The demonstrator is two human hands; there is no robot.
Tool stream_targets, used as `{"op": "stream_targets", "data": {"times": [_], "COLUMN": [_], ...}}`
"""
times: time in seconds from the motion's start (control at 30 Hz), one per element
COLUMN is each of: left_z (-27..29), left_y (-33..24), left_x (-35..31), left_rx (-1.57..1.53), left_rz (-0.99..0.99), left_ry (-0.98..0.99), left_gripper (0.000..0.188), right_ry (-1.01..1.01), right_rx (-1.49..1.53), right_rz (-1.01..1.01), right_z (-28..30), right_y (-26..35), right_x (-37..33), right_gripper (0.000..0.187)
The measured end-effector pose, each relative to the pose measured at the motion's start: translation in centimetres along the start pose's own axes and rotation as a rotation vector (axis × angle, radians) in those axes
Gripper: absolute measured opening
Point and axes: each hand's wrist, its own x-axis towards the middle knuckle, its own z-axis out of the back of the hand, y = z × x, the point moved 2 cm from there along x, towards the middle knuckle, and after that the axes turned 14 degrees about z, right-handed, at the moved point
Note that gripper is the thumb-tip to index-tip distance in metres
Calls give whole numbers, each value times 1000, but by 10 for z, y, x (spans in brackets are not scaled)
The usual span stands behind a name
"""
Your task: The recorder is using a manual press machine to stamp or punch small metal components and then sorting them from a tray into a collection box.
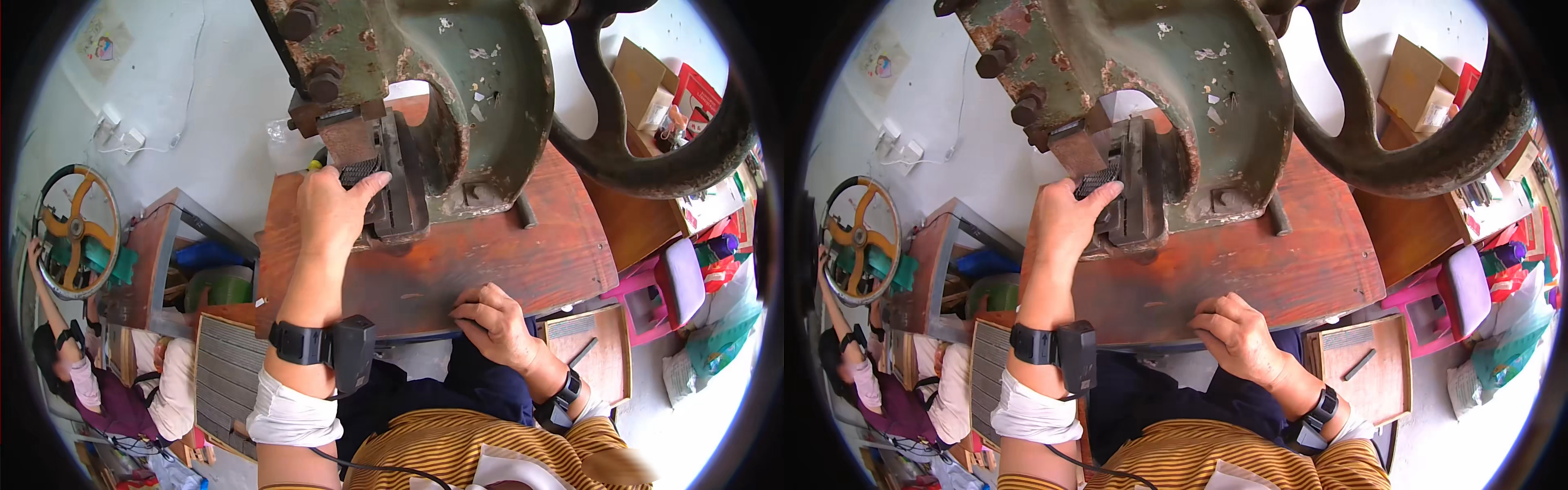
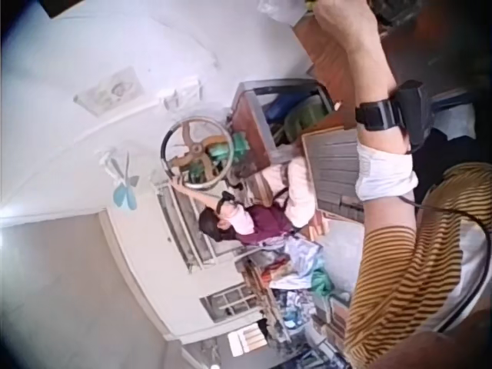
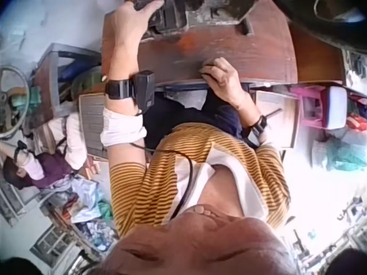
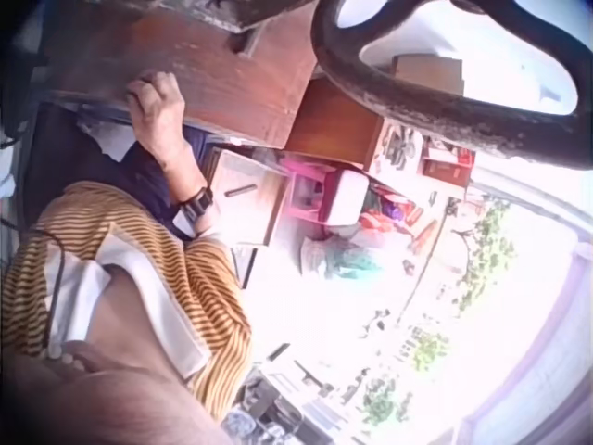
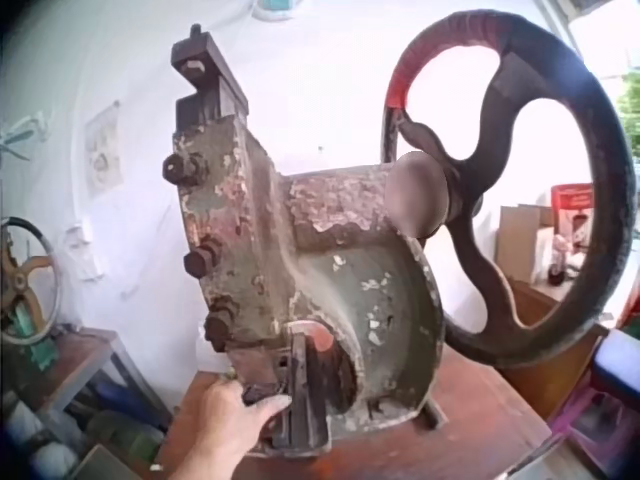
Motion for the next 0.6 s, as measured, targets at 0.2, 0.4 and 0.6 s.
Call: {"op": "stream_targets", "data": {"times": [0.2, 0.4, 0.6], "left_z": [5, -5, -2], "left_y": [16, 62, 37], "left_x": [-7, 15, -12], "left_rx": [4, -326, 324], "left_rz": [-212, -308, -244], "left_ry": [108, 276, 133], "left_gripper": [58, 102, 120], "right_ry": [-45, -249, -144], "right_rx": [41, -23, -173], "right_rz": [-34, 44, -187], "right_z": [2, -2, -23], "right_y": [0, -19, -61], "right_x": [11, 108, 160], "right_gripper": [21, 21, 35]}}
